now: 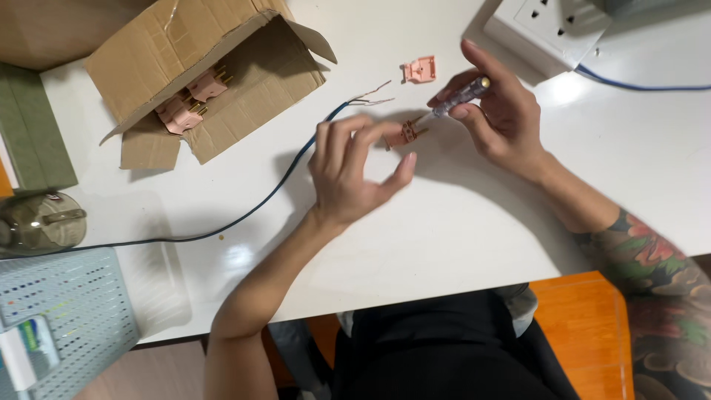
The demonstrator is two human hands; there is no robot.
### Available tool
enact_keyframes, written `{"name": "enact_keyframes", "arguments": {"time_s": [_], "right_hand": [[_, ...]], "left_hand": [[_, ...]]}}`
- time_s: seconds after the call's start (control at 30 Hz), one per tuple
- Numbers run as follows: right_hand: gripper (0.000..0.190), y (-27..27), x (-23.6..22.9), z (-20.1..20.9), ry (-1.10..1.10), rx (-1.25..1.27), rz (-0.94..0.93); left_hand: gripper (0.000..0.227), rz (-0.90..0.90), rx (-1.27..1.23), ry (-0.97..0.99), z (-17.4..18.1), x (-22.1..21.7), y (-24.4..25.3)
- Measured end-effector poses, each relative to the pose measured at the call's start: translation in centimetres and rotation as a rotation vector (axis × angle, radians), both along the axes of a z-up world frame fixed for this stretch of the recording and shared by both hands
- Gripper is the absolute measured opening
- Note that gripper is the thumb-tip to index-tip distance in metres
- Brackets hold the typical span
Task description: The person assembles a plug by stripping wires, placing components into the plastic housing, and securing them.
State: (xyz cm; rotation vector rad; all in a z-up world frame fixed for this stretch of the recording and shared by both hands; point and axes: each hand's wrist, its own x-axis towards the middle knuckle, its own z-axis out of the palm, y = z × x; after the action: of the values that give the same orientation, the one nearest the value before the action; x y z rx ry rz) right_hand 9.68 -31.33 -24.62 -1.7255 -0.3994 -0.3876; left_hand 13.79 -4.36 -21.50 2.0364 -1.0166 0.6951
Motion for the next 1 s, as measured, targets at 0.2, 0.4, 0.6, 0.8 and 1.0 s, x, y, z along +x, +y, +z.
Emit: {"name": "enact_keyframes", "arguments": {"time_s": [0.2, 0.4, 0.6, 0.8, 1.0], "right_hand": [[0.062, -0.2, -0.1, -0.5, -0.021, 0.038, -0.008], [0.059, 0.3, -0.8, -1.3, 0.000, 0.023, -0.007], [0.062, -0.1, -1.0, -1.7, 0.002, 0.020, -0.024], [0.062, -0.2, -1.0, -1.6, -0.047, -0.037, -0.096], [0.061, -0.4, -1.0, -1.6, -0.057, -0.083, -0.094]], "left_hand": [[0.056, 0.125, 0.350, 0.124, -4.2, 2.3, -1.5], [0.040, 0.077, 0.277, 0.159, -4.0, 3.3, -1.2], [0.027, 0.010, 0.283, 0.126, -4.2, 3.6, -1.2], [0.022, 0.000, 0.246, 0.110, -4.3, 3.7, -1.2], [0.025, -0.038, 0.229, 0.120, -4.5, 3.7, -1.1]]}}
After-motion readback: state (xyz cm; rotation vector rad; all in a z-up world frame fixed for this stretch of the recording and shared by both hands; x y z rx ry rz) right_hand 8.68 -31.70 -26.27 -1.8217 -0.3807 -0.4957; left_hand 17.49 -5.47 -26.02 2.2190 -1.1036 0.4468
